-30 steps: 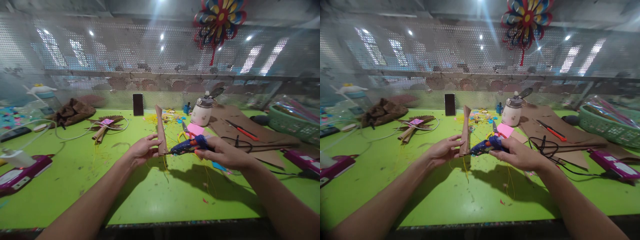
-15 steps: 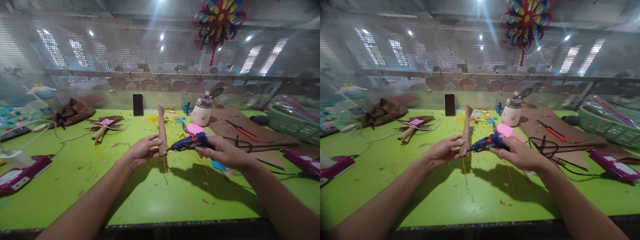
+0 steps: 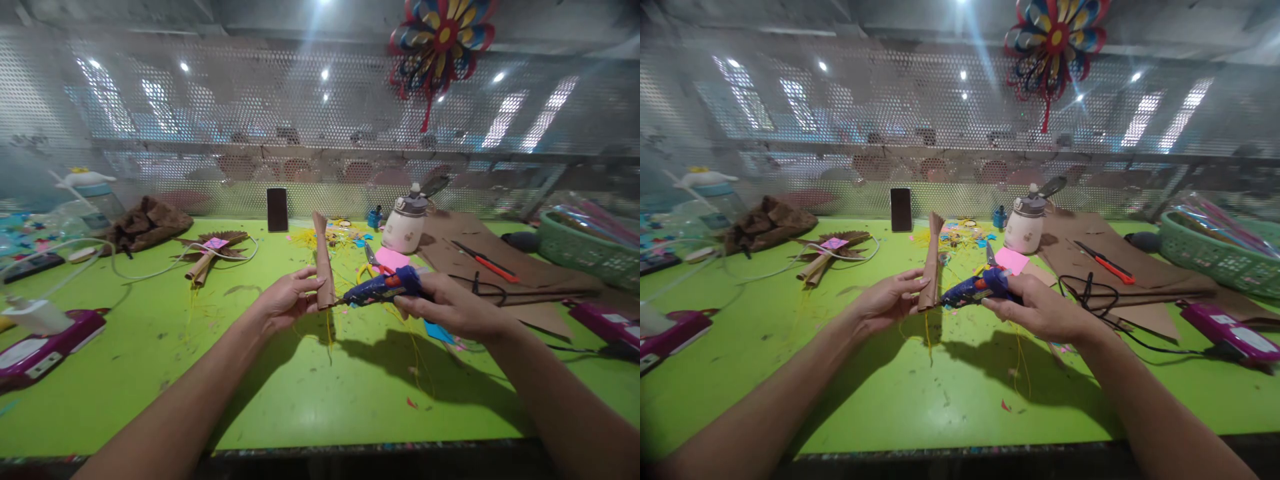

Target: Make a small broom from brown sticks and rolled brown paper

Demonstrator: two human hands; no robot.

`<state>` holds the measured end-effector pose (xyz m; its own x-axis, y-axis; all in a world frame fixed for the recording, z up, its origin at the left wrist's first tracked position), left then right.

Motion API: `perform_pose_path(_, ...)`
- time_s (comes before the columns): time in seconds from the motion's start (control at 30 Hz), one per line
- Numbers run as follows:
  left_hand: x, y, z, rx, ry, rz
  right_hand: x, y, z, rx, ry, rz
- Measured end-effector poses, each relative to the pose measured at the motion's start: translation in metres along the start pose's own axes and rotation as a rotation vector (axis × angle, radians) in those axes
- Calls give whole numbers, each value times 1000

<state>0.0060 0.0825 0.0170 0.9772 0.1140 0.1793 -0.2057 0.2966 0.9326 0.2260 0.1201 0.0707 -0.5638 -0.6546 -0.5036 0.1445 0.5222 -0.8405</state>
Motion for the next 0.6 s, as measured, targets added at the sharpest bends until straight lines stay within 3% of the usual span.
perform_pose_path(0.37,1,0,0,2,-7,9,2,-1,-1,-9,-17,0)
perform_pose_path(0.6,1,-2,-1,18,-49,-5,0,-1,-1,-21,39,83)
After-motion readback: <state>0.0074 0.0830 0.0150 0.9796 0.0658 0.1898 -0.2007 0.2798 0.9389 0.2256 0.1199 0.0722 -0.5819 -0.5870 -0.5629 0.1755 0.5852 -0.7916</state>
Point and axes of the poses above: each hand's wrist, its own z-axis away from the middle knuckle, its own x-axis out of the palm, y = z × x, the point moved 5 cm from there along -z, towards the middle knuckle, and after that the axes turned 15 degrees about -z, right-handed, at the moved point
